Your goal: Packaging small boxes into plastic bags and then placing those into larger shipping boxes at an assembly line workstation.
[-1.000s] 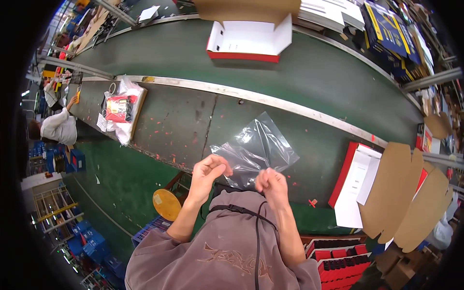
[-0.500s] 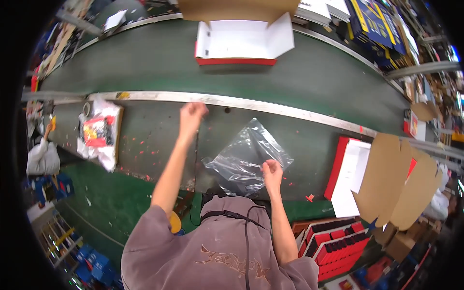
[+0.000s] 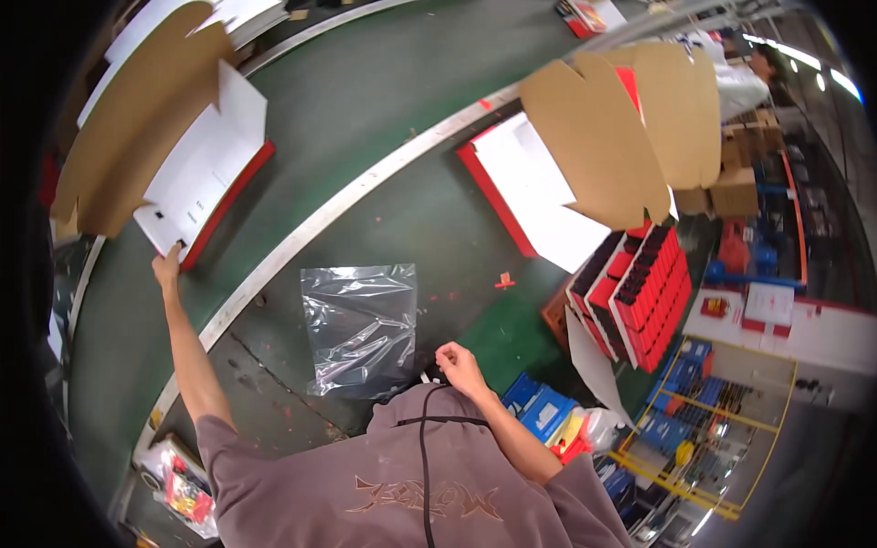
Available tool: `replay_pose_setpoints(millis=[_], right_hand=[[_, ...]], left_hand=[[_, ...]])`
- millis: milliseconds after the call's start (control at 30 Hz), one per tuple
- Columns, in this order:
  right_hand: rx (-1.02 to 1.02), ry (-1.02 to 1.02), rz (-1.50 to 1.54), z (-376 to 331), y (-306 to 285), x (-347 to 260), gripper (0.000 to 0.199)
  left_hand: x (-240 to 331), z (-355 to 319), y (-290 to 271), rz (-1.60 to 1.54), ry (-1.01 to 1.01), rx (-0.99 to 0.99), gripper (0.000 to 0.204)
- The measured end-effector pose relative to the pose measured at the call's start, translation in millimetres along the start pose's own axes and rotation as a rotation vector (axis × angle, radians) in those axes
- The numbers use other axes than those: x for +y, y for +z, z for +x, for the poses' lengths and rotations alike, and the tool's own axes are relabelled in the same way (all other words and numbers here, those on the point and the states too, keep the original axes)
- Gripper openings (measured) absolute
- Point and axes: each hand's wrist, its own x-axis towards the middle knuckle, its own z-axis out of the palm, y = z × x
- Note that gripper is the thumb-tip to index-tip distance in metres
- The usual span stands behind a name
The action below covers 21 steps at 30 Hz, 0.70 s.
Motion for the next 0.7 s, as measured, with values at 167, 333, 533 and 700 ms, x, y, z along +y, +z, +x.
replay_pose_setpoints(millis=[167, 333, 533, 700], right_hand=[[0.064, -0.16, 0.078, 12, 1, -36, 0.018], [0.191, -0.406, 0.329, 4, -34, -100, 0.046], [0.24, -0.857, 0.406, -19, -115, -153, 0.084], [0.332, -0.915, 0.591, -28, -199, -128, 0.094]], left_hand=[[-11, -85, -11, -0.266, -0.04, -0.196, 0.037], [61, -251, -6, -0.474, -0.197, -0.342, 0.036], [122, -398, -8, -0.535, -0.164, -0.386, 0.034], [237, -494, 14, -0.42, 0.191, -0.401, 0.027]])
